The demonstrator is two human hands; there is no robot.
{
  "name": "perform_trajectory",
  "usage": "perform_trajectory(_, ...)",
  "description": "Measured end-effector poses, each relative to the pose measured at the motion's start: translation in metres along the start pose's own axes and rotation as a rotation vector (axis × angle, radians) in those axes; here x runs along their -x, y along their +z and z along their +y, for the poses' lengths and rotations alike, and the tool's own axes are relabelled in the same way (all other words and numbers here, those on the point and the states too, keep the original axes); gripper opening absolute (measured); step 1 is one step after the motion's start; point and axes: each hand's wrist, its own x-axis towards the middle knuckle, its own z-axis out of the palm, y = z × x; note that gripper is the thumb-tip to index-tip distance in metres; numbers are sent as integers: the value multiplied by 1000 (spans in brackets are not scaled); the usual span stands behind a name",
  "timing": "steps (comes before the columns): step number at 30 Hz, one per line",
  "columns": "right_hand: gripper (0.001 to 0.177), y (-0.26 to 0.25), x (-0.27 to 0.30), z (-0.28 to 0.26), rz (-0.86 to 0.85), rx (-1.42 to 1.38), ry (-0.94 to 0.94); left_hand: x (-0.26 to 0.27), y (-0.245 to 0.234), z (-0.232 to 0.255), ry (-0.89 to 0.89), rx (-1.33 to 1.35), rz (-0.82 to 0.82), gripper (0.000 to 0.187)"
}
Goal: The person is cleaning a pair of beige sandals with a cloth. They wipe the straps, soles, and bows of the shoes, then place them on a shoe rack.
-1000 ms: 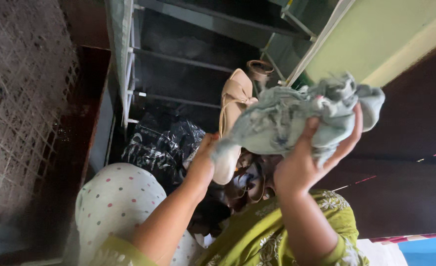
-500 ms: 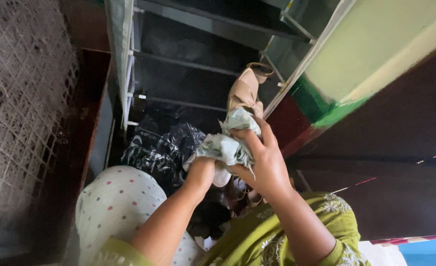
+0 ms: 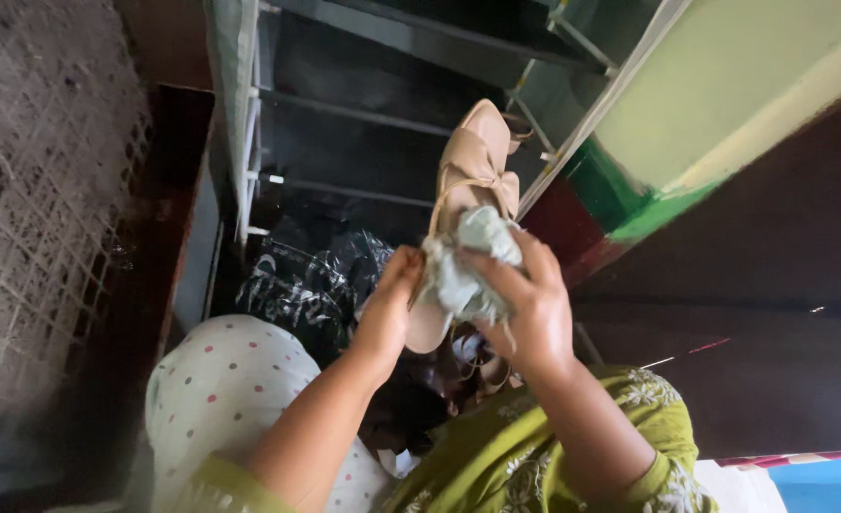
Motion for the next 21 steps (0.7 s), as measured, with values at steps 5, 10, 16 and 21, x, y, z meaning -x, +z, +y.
perform_trajectory(5,40,-1,19,-20,-181,-56,-304,-4,-6,6,-130,229,-29,20)
perform_trajectory(10,51,-3,3,-2,-74,40,-115,-2,0,4,-27,-4,-41,21)
perform_trajectory(16,46,0,22,-24,-139,-73,-215,-4,-5,3,-113,237,-60,17)
perform_trajectory(21,44,1,10,-11,-79,-28,-151,-8,-4,3,-40,132,-46,22)
